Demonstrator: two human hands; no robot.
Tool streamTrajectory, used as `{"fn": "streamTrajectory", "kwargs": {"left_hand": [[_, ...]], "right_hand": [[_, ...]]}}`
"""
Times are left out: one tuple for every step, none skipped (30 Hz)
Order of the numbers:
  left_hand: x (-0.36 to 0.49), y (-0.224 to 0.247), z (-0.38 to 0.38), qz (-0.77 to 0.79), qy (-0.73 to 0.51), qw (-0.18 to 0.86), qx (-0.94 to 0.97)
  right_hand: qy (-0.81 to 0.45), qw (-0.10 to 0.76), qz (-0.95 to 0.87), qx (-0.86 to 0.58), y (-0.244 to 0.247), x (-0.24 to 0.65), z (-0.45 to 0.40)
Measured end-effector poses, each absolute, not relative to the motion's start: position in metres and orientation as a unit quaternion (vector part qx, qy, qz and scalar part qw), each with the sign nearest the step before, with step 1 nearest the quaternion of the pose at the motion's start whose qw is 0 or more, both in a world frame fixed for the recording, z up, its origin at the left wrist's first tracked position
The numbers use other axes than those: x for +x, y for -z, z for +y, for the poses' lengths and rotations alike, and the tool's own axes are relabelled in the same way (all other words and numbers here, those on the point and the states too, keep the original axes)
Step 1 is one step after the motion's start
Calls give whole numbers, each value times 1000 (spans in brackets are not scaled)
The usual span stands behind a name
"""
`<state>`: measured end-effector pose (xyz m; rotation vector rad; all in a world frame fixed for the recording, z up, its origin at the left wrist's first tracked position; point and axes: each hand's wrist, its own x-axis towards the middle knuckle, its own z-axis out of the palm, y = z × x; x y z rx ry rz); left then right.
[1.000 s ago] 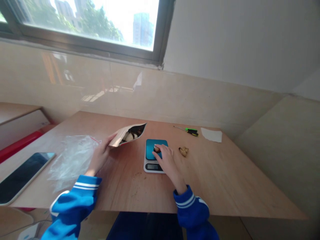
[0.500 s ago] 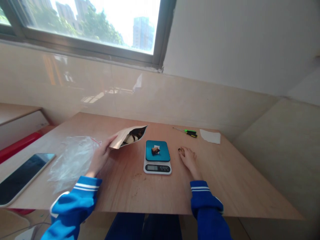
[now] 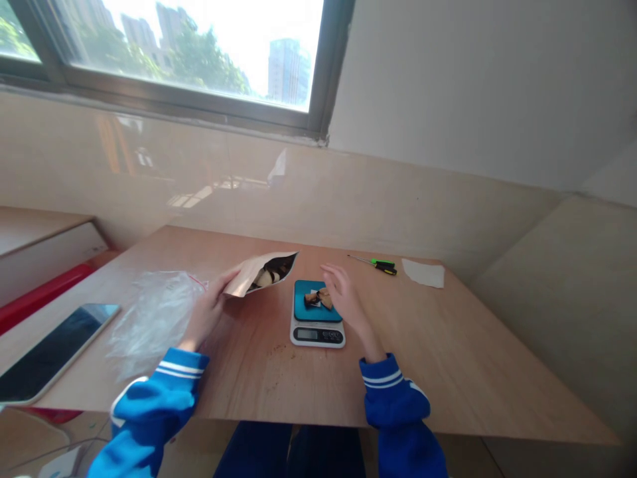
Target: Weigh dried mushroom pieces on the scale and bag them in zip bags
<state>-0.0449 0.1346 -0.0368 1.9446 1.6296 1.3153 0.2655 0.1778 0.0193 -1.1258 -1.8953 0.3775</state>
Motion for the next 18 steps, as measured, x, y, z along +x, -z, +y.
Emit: {"fn": "streamTrajectory", "kwargs": {"left_hand": [[-44, 36, 134, 562, -455, 143, 676], [-42, 35, 133, 559, -455, 144, 678], [-41, 34, 132, 555, -457, 143, 680], [-40, 34, 132, 553, -460, 141, 681], [-40, 34, 132, 551, -462, 138, 681], [-40, 34, 133, 551, -464, 135, 681], [-40, 35, 133, 552, -465, 134, 679], [-40, 35, 133, 553, -467, 133, 677], [-41, 35, 134, 553, -468, 135, 676], [-41, 35, 134, 551, -469, 137, 676], [-40, 35, 134, 548, -470, 139, 678], [-40, 34, 134, 544, -472, 140, 679], [-39, 34, 133, 542, -473, 141, 681], [-39, 33, 133, 541, -474, 142, 681], [-39, 33, 133, 542, -474, 141, 680], [-38, 33, 133, 544, -473, 141, 678], [-38, 33, 133, 547, -472, 140, 677], [-39, 33, 133, 549, -470, 141, 677]], "right_hand": [[-164, 457, -771, -412, -35, 257, 171], [-171, 454, -790, -376, -50, 248, 165], [-170, 428, -817, -347, -65, 238, 160], [-159, 390, -844, -332, -78, 227, 157], [-136, 342, -870, -328, -88, 216, 155], [-105, 288, -891, -335, -95, 206, 155], [-70, 235, -907, -344, -99, 197, 156], [-34, 191, -916, -352, -100, 190, 158], [-1, 157, -919, -361, -100, 183, 160], [27, 132, -919, -371, -99, 178, 162], [49, 117, -916, -381, -97, 174, 164], [63, 107, -912, -390, -95, 172, 165], [71, 101, -908, -400, -93, 170, 165], [72, 97, -905, -409, -91, 168, 165], [66, 98, -903, -413, -89, 168, 165], [57, 105, -903, -413, -89, 168, 165], [44, 118, -903, -412, -89, 169, 165], [30, 135, -902, -410, -90, 171, 165]]}}
